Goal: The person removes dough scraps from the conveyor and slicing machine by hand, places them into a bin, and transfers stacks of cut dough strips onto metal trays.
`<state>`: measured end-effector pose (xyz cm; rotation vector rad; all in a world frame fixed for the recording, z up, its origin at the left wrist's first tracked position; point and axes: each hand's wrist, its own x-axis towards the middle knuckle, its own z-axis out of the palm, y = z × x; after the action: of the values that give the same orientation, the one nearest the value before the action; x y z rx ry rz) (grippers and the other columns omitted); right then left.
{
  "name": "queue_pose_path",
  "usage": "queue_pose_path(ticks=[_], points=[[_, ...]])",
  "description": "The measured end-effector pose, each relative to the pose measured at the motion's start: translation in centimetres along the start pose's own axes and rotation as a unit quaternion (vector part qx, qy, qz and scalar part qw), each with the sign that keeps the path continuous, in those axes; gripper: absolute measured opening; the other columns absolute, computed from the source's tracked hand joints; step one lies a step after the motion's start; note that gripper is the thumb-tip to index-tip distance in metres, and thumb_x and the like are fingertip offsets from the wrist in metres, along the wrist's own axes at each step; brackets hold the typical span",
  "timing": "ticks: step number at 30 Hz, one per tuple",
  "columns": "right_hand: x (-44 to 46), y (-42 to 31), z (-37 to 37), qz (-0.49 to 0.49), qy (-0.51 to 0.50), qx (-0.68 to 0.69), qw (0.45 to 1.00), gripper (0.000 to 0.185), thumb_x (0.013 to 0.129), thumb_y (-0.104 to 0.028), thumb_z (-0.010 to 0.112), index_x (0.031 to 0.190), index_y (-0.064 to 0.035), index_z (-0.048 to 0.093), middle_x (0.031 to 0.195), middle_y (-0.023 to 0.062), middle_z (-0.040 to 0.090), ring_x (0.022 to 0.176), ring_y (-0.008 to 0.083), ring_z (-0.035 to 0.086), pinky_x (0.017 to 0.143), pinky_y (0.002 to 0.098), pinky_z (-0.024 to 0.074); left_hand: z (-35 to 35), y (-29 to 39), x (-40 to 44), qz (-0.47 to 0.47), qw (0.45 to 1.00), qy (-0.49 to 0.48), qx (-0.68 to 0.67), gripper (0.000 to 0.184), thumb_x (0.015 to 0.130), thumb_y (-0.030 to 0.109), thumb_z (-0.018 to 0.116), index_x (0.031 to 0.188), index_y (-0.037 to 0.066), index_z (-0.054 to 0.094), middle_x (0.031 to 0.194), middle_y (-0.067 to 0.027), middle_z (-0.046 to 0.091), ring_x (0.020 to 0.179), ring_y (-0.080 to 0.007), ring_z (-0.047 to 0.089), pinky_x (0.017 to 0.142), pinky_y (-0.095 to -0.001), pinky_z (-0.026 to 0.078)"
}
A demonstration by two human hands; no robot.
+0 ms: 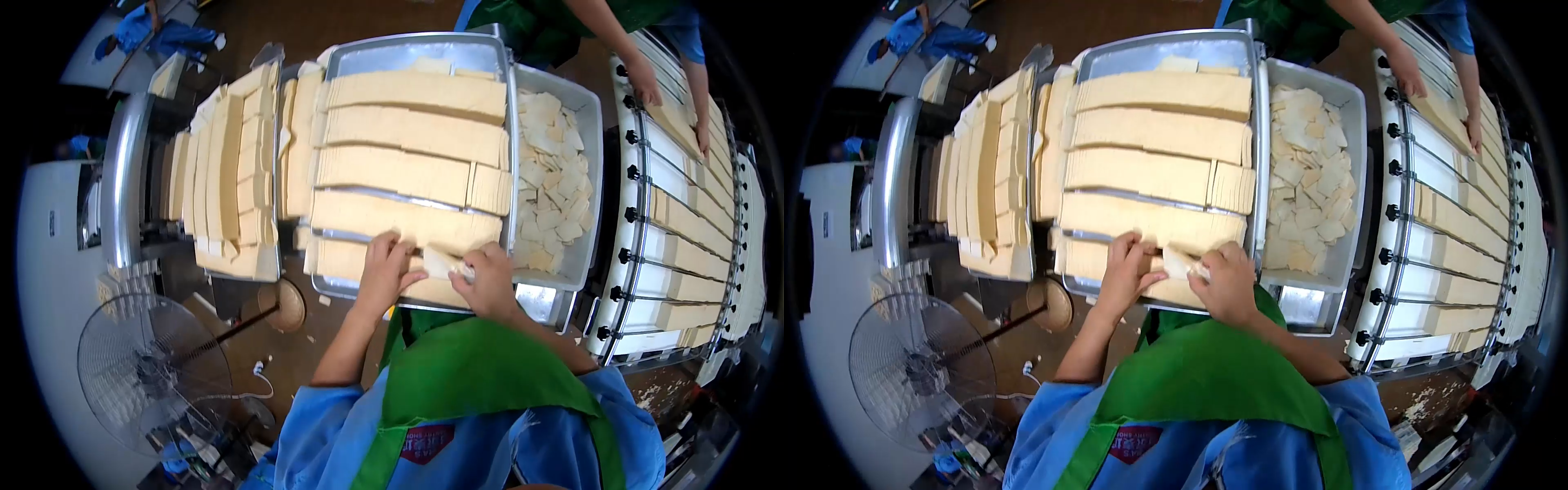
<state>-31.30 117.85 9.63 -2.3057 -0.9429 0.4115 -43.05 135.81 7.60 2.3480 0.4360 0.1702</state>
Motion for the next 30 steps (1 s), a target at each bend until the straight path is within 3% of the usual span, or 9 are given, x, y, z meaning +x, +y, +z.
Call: queue_pose_path(ticks=[5,8,14,18,20,24,28,29,30], points=[[0.9,5.4,-6.9,0.221,0.079,0.423,0.875,0.035,0.080,-0.015,0.071,0.107,-0.0008,0.053,0.081,0.0038,0.060,0.070,0.0132,0.055,0.063,0.0289,0.0477,-2.0,-2.9,1.4,0.073,0.996,-0.052,0.019,0.027,0.070,0.012,0.073,0.093,0.005,0.061,0.097,-0.0093,0.057,0.095,-0.0300,0.053,0.084,-0.0372,0.046],[-0.7,13.0,-6.7,0.172,0.302,0.117,0.930,0.043,0.082,-0.015,0.069,0.116,0.0008,0.048,0.083,0.0055,0.061,0.068,0.0180,0.057,0.064,0.0317,0.0486,-3.2,-2.5,2.7,0.106,0.986,-0.102,0.077,0.020,0.072,0.010,0.071,0.090,0.005,0.062,0.090,-0.0075,0.058,0.090,-0.0280,0.056,0.082,-0.0358,0.047],[-8.4,9.8,-5.0,0.207,-0.080,0.238,0.946,0.030,0.081,-0.019,0.071,0.100,0.0006,0.059,0.075,0.0101,0.065,0.067,0.0160,0.059,0.064,0.0309,0.0484,-4.3,5.8,6.5,0.062,0.992,0.021,-0.105,0.008,0.083,0.007,0.065,0.087,0.002,0.062,0.082,-0.0094,0.059,0.075,-0.0193,0.057,0.066,-0.0296,0.047],[-7.9,6.6,-2.6,0.244,-0.094,0.281,0.923,0.026,0.081,-0.018,0.071,0.096,0.0009,0.061,0.075,0.0089,0.065,0.067,0.0133,0.059,0.064,0.0281,0.0484,-0.3,16.4,10.2,0.198,0.956,-0.150,-0.154,0.065,0.084,0.011,0.064,0.140,0.006,0.031,0.139,-0.0172,0.040,0.121,-0.0315,0.047,0.098,-0.0357,0.041],[-7.4,7.6,-0.9,0.192,-0.062,0.317,0.927,0.025,0.081,-0.016,0.071,0.096,0.0017,0.061,0.073,0.0079,0.064,0.065,0.0112,0.058,0.062,0.0258,0.0478,0.5,13.7,9.5,0.160,0.968,-0.170,-0.094,0.056,0.087,0.013,0.060,0.137,0.005,0.036,0.143,-0.0182,0.036,0.130,-0.0324,0.039,0.102,-0.0359,0.038],[-7.1,9.0,-0.3,0.236,-0.084,0.310,0.917,0.014,0.080,-0.009,0.066,0.088,0.0006,0.061,0.069,0.0084,0.063,0.061,0.0109,0.057,0.058,0.0259,0.0474,-2.8,1.4,3.2,-0.139,0.977,0.121,-0.109,0.034,0.088,0.010,0.055,0.120,-0.003,0.050,0.122,-0.0202,0.053,0.112,-0.0338,0.051,0.097,-0.0385,0.039],[-6.3,7.8,-3.2,0.203,0.020,0.081,0.976,0.013,0.078,-0.005,0.059,0.090,-0.0003,0.059,0.065,0.0135,0.060,0.056,0.0282,0.059,0.055,0.0364,0.0470,-5.5,-11.4,-4.5,-0.266,0.915,0.214,0.216,0.045,0.091,0.018,0.051,0.129,-0.005,0.042,0.118,-0.0272,0.050,0.112,-0.0415,0.046,0.098,-0.0444,0.035],[-5.6,6.4,-5.6,0.290,0.051,0.008,0.956,0.027,0.078,-0.008,0.061,0.104,-0.0007,0.055,0.078,0.0157,0.063,0.070,0.0339,0.061,0.061,0.0408,0.0473,-5.8,-12.8,-4.8,-0.207,0.942,0.214,0.153,0.046,0.092,0.020,0.050,0.130,-0.004,0.041,0.119,-0.0279,0.049,0.112,-0.0423,0.046,0.098,-0.0442,0.036],[-5.7,6.7,-6.6,0.146,0.150,-0.165,0.964,0.050,0.077,-0.015,0.068,0.120,0.0009,0.047,0.094,0.0193,0.060,0.083,0.0346,0.059,0.073,0.0431,0.0464,-6.2,-13.2,-5.4,-0.150,0.963,0.207,0.089,0.047,0.092,0.021,0.050,0.132,-0.003,0.041,0.121,-0.0285,0.048,0.112,-0.0431,0.046,0.098,-0.0440,0.036]])
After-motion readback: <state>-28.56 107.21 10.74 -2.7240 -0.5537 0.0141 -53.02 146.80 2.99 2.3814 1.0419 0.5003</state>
